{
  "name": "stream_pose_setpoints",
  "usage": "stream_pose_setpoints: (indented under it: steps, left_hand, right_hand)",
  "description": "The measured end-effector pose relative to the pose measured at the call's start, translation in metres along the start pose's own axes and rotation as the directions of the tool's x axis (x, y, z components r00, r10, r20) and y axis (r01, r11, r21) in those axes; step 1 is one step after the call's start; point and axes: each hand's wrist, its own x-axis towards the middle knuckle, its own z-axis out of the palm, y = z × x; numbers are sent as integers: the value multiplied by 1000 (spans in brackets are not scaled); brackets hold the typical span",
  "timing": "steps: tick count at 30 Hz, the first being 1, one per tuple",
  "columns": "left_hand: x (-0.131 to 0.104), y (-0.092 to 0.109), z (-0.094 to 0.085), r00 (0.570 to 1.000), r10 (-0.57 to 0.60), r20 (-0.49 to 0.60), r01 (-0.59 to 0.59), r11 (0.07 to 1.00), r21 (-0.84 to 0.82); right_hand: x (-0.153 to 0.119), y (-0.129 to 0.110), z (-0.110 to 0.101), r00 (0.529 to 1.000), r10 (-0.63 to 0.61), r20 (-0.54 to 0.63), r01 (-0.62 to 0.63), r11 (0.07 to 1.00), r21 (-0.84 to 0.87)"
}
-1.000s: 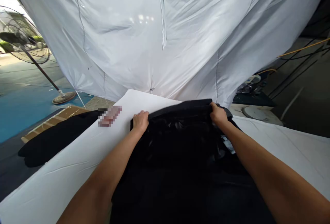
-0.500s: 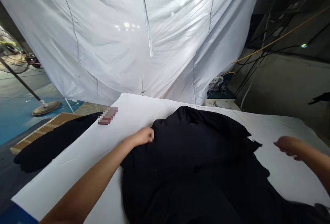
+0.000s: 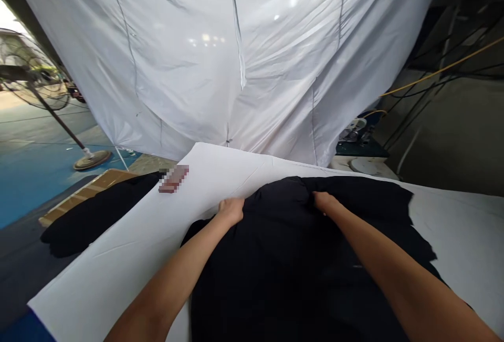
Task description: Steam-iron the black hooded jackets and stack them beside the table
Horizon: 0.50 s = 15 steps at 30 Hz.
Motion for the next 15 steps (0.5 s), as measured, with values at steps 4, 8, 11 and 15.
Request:
stream_pose_setpoints:
  steps: [4,8,11,15]
  left_hand:
    - [21,-23,-45,866,-137,-481,189,980,61]
    - [10,-35,-28,803,-82,-591,185,976,116]
    - [-9,-45,15,885,-132,-447,203,973,114]
    - [-22,-69,46,903,-304,-303,323,946,15]
  right_hand:
    - [33,-26,-28,946,-139,-292,173,981,92]
    - [26,-17,-23,858,-301,-416,334,943,6]
    - [5,30,11,944,-50,-326,34,998,-52]
    - [-8,112,50,960,169,-223,-186,981,-55]
